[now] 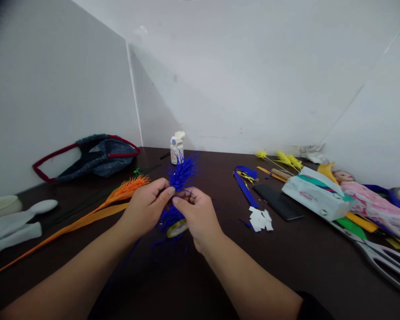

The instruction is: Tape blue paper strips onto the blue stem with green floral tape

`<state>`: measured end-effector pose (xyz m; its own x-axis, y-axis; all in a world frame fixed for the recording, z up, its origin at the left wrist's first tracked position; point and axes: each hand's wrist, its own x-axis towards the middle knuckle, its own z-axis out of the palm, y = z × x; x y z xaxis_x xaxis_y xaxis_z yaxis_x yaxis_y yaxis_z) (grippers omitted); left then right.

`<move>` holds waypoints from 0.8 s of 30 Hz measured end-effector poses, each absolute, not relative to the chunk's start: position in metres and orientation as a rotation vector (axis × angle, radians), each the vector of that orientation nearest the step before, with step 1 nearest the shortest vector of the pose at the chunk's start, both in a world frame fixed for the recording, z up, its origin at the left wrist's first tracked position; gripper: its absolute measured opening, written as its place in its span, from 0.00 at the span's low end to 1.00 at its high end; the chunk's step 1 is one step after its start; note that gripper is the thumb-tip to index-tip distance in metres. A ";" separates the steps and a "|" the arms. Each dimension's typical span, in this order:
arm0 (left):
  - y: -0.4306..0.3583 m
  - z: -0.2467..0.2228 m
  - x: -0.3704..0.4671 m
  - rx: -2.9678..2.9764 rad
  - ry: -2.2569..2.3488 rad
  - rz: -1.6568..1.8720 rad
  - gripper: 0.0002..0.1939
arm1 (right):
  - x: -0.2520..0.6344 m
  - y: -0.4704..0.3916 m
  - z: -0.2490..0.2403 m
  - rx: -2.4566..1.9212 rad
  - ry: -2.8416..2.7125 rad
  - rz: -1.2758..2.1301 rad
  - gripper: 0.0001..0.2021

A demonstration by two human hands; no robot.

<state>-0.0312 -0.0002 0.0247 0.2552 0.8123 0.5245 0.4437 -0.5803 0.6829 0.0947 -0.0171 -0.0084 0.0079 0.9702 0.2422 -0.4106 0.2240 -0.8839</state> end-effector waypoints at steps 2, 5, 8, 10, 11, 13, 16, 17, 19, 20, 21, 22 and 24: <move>0.000 0.025 -0.032 2.226 1.203 1.177 0.12 | 0.096 -0.017 -0.008 -0.707 -1.019 1.235 0.03; 0.001 0.024 -0.034 2.252 1.221 1.135 0.13 | 0.096 -0.017 -0.008 -0.668 -0.980 1.283 0.03; 0.003 0.022 -0.034 2.166 1.170 1.111 0.13 | 0.095 -0.017 -0.007 -0.658 -0.946 1.315 0.04; 0.003 0.022 -0.034 2.070 1.113 1.100 0.14 | 0.095 -0.018 -0.007 -0.650 -0.945 1.343 0.04; 0.003 0.022 -0.033 2.015 1.080 1.096 0.14 | 0.094 -0.018 -0.006 -0.644 -0.953 1.359 0.05; 0.002 0.022 -0.031 1.897 1.011 1.085 0.14 | 0.095 -0.018 -0.006 -0.650 -0.980 1.375 0.06; -0.001 0.022 -0.029 1.735 0.924 1.068 0.14 | 0.095 -0.020 -0.005 -0.703 -1.010 1.345 0.09; -0.001 0.022 -0.029 1.693 0.899 1.062 0.14 | 0.096 -0.020 -0.005 -0.715 -1.009 1.334 0.10; -0.002 0.022 -0.029 1.632 0.851 1.048 0.15 | 0.097 -0.021 -0.004 -0.723 -0.997 1.319 0.10; -0.002 0.022 -0.028 1.608 0.831 1.039 0.15 | 0.097 -0.021 -0.004 -0.726 -0.988 1.310 0.10; -0.002 0.022 -0.028 1.587 0.813 1.029 0.16 | 0.097 -0.021 -0.004 -0.730 -0.978 1.295 0.09; -0.002 0.021 -0.028 1.572 0.799 1.019 0.16 | 0.098 -0.021 -0.003 -0.735 -0.970 1.276 0.09; -0.002 0.021 -0.028 1.559 0.783 1.002 0.16 | 0.097 -0.022 -0.002 -0.747 -0.950 1.233 0.08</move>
<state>-0.0280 -0.0022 0.0206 0.4299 0.8808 0.1985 -0.0195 -0.2107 0.9773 0.0973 -0.0222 -0.0019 0.0606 0.9805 0.1868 -0.4306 0.1945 -0.8813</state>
